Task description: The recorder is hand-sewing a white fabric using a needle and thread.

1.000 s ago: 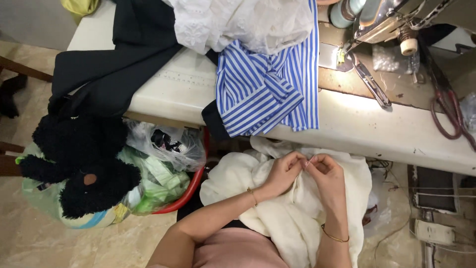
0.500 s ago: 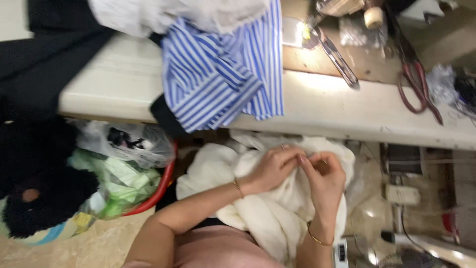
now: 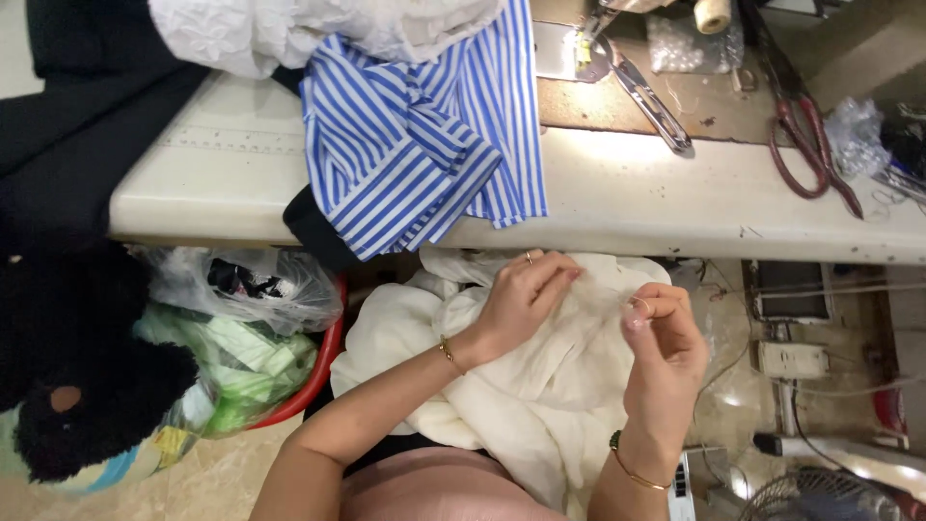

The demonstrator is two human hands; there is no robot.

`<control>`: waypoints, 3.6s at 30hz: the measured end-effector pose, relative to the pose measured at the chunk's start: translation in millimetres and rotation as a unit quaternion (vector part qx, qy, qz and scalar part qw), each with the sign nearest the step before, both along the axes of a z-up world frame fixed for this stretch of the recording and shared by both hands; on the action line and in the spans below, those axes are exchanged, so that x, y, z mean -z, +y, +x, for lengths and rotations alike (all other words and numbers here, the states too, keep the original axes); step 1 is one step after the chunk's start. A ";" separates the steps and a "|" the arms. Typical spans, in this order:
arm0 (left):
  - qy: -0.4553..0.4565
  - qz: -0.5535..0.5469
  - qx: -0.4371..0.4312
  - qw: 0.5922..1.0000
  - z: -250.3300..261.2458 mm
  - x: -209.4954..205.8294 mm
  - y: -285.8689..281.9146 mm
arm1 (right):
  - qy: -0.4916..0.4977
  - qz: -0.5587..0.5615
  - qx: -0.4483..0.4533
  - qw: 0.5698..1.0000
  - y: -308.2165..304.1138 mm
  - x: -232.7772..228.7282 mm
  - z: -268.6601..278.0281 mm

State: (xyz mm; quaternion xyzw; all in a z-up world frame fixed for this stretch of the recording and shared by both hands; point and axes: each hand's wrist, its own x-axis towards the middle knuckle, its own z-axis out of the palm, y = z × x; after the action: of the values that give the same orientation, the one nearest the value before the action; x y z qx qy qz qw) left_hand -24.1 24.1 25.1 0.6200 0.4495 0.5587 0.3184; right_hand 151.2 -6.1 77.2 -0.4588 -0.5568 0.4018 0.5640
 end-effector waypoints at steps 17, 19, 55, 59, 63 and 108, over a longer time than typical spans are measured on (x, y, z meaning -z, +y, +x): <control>-0.009 -0.010 -0.014 1.000 -19.7 -23.1 -31.6 | 0.199 -0.052 -0.039 0.978 3.1 13.3 30.2; -0.042 -0.012 0.010 0.999 -27.0 -34.0 -42.4 | 0.201 -0.065 -0.060 0.976 9.7 19.5 19.4; -0.023 -0.133 0.068 0.989 -29.3 -36.2 -43.2 | 0.178 -0.203 -0.262 0.927 38.2 65.1 27.8; -0.066 -0.127 0.058 0.988 -27.6 -28.0 -41.0 | 0.039 -0.164 -0.217 0.961 32.2 51.7 17.0; -0.086 -0.108 0.062 0.988 -24.0 -22.7 -41.4 | -0.114 -0.079 -0.137 0.981 23.2 18.6 -9.5; -0.052 0.109 -0.015 0.993 -12.5 -40.2 -35.2 | 0.293 -0.123 -0.156 0.935 28.6 56.0 -22.1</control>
State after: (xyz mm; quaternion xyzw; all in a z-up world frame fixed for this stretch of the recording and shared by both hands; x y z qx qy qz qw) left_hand -36.6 -11.1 65.3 0.6144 0.3782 0.6402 0.2639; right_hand 129.1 22.4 21.2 -0.2939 -0.3773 0.6670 0.5713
